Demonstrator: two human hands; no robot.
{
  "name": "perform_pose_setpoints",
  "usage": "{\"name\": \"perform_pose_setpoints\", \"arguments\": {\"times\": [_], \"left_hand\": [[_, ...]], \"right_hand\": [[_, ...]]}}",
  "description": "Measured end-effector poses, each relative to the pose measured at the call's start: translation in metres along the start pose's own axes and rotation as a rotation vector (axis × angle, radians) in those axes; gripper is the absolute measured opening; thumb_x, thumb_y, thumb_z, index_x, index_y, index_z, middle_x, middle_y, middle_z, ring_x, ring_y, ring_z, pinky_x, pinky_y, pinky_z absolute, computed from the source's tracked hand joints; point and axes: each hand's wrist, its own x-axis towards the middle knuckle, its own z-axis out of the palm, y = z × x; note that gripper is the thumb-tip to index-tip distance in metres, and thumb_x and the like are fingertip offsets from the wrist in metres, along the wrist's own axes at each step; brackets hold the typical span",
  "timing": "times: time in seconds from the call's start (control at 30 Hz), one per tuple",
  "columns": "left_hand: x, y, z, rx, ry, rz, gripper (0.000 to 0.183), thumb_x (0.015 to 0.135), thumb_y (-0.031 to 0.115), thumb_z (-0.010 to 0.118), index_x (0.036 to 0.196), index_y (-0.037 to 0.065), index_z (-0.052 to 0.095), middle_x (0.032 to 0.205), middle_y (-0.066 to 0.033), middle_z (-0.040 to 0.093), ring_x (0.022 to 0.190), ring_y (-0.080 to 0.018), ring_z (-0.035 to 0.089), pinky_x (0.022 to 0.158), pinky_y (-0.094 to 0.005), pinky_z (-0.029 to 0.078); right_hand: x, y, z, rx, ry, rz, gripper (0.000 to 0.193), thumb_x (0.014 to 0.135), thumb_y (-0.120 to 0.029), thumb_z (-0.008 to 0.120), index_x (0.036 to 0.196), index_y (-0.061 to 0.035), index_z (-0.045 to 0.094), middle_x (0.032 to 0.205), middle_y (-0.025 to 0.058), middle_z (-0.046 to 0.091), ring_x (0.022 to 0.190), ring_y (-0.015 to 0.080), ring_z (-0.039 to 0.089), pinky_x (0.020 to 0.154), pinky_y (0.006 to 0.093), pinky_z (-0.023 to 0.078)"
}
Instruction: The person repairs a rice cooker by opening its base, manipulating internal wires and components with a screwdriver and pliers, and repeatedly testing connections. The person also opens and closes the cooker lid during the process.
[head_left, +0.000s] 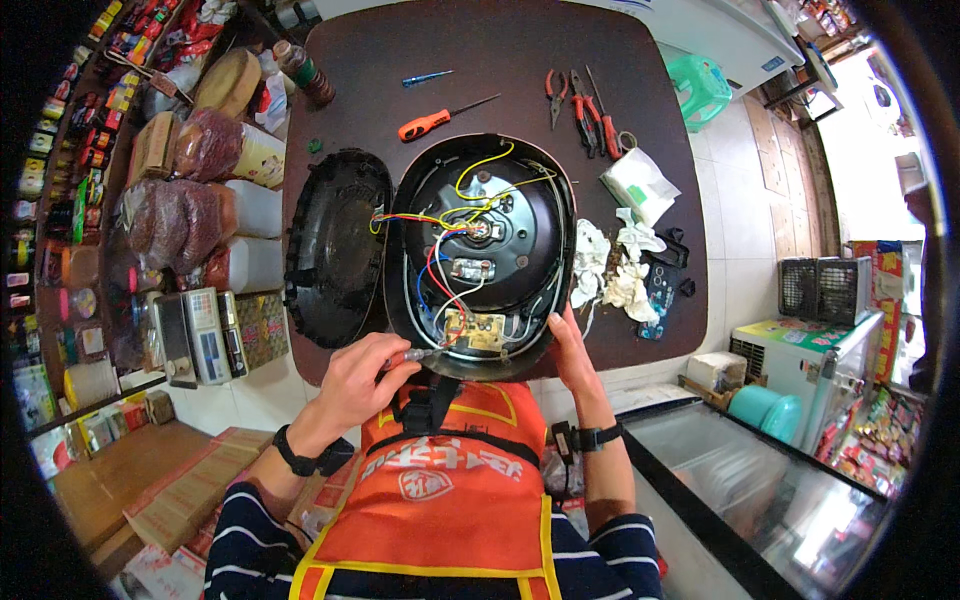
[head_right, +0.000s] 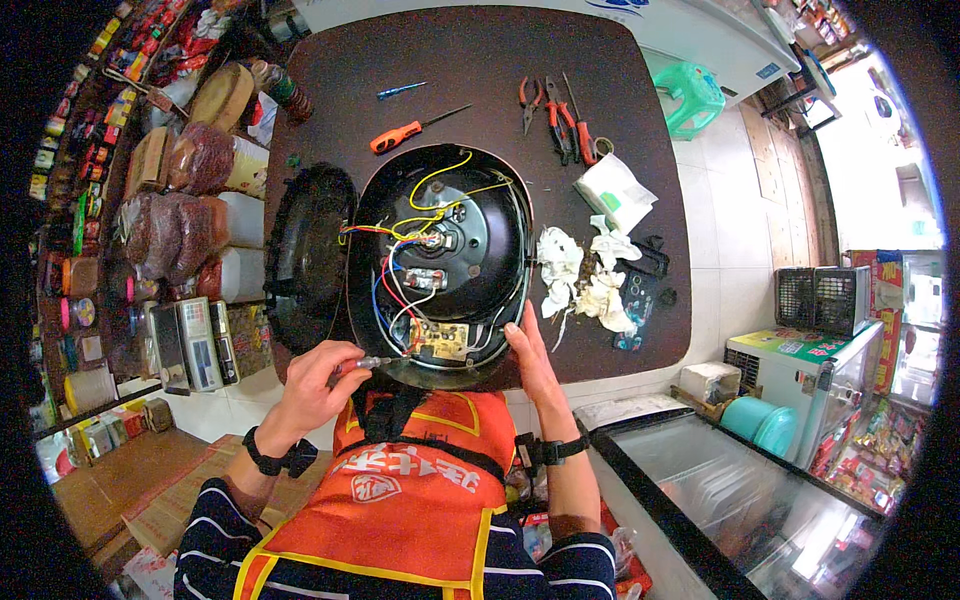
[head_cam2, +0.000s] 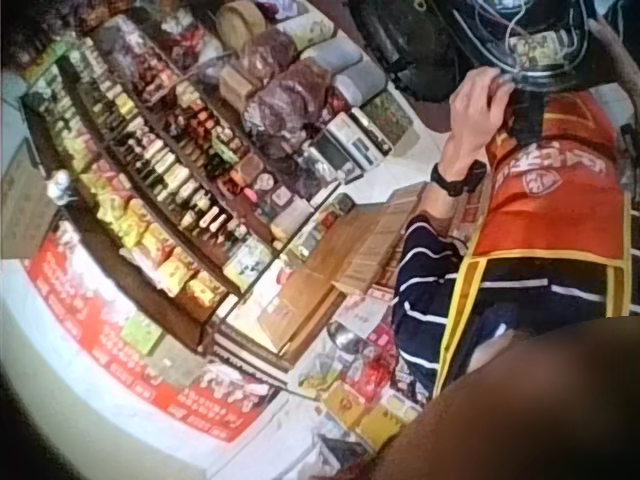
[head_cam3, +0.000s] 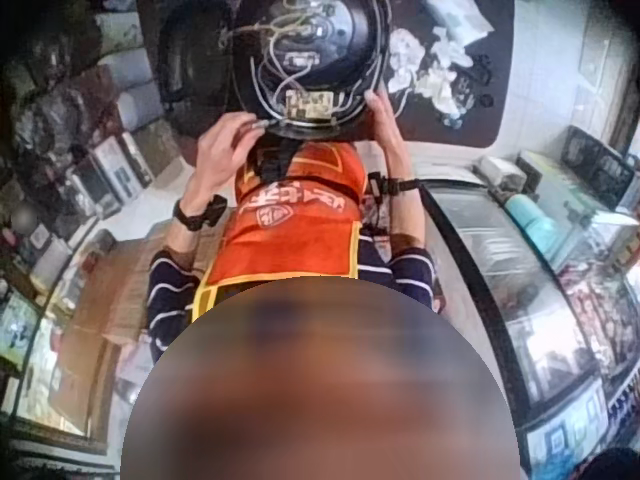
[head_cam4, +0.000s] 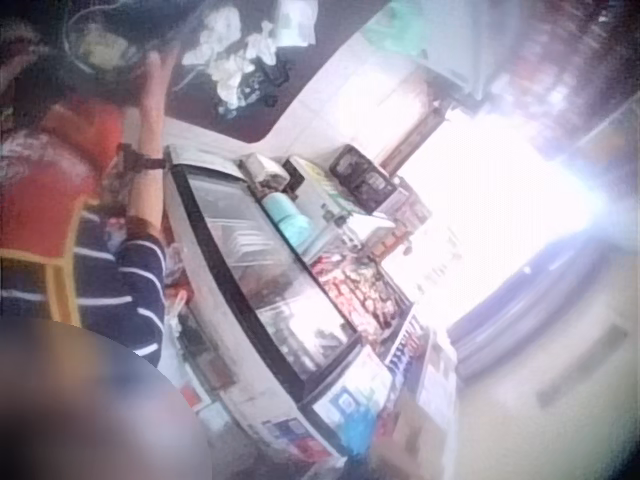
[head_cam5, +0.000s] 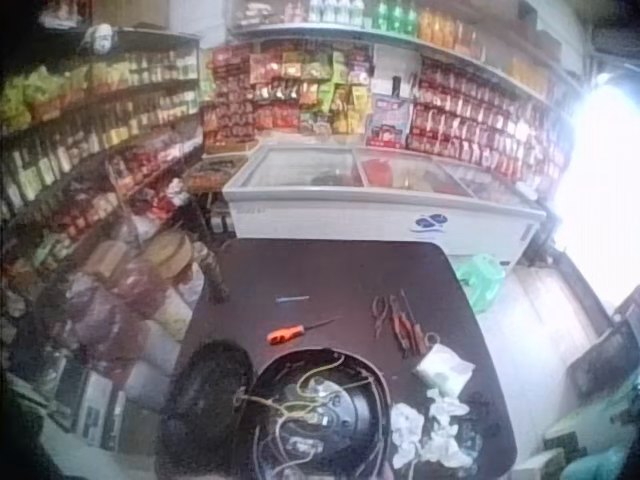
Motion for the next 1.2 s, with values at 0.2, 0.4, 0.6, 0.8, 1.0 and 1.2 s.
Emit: {"name": "perform_pose_setpoints", "arguments": {"times": [0.2,0.4,0.6,0.8,1.0,1.2], "left_hand": [[-0.009,-0.008,0.001,0.005,0.026,-0.035,0.030,0.091,0.007,0.088,0.114,-0.001,0.071,0.105,-0.0166,0.076,0.080,-0.0293,0.076,0.071,-0.0369,0.062],[-0.011,-0.016,0.010,-0.007,0.010,-0.054,0.028,0.093,0.006,0.086,0.114,-0.001,0.070,0.106,-0.0159,0.075,0.081,-0.0298,0.075,0.073,-0.0374,0.062],[-0.012,-0.018,0.018,-0.024,-0.047,-0.050,0.029,0.093,0.007,0.086,0.115,-0.001,0.070,0.107,-0.0158,0.075,0.087,-0.0325,0.075,0.077,-0.0391,0.063],[-0.013,-0.019,0.020,-0.011,-0.054,-0.037,0.029,0.093,0.006,0.084,0.117,-0.001,0.069,0.110,-0.0161,0.075,0.090,-0.0343,0.075,0.080,-0.0408,0.063],[-0.014,-0.019,0.019,0.013,-0.098,-0.043,0.029,0.094,0.004,0.082,0.119,0.000,0.070,0.115,-0.0174,0.074,0.098,-0.0368,0.075,0.085,-0.0429,0.062],[-0.013,-0.020,0.018,0.070,-0.087,0.033,0.032,0.093,0.000,0.082,0.122,0.000,0.069,0.113,-0.0170,0.073,0.087,-0.0306,0.074,0.075,-0.0379,0.062]], "right_hand": [[-0.001,0.004,-0.006,0.042,-0.061,0.020,0.091,0.111,-0.047,0.060,0.181,-0.0098,0.015,0.178,0.0079,0.035,0.157,0.0219,0.040,0.127,0.0373,0.034],[-0.005,0.004,-0.008,0.007,-0.032,0.065,0.087,0.112,-0.051,0.058,0.181,-0.0189,0.017,0.174,0.0031,0.040,0.151,0.0196,0.046,0.116,0.0389,0.045],[-0.003,0.013,-0.014,-0.046,-0.010,0.100,0.085,0.114,-0.051,0.056,0.182,-0.0205,0.016,0.176,0.0030,0.038,0.153,0.0212,0.044,0.116,0.0438,0.046],[-0.010,0.009,-0.007,-0.006,0.016,0.059,0.083,0.115,-0.052,0.056,0.181,-0.0167,0.019,0.175,0.0037,0.041,0.153,0.0201,0.044,0.113,0.0417,0.047],[-0.009,-0.004,0.006,-0.029,0.042,0.003,0.083,0.115,-0.047,0.060,0.178,-0.0082,0.023,0.166,0.0080,0.049,0.142,0.0153,0.051,0.108,0.0320,0.048],[-0.012,-0.011,0.008,-0.117,0.042,0.033,0.091,0.111,-0.049,0.066,0.178,-0.0062,0.022,0.161,0.0107,0.053,0.132,0.0174,0.058,0.102,0.0304,0.049]]}}
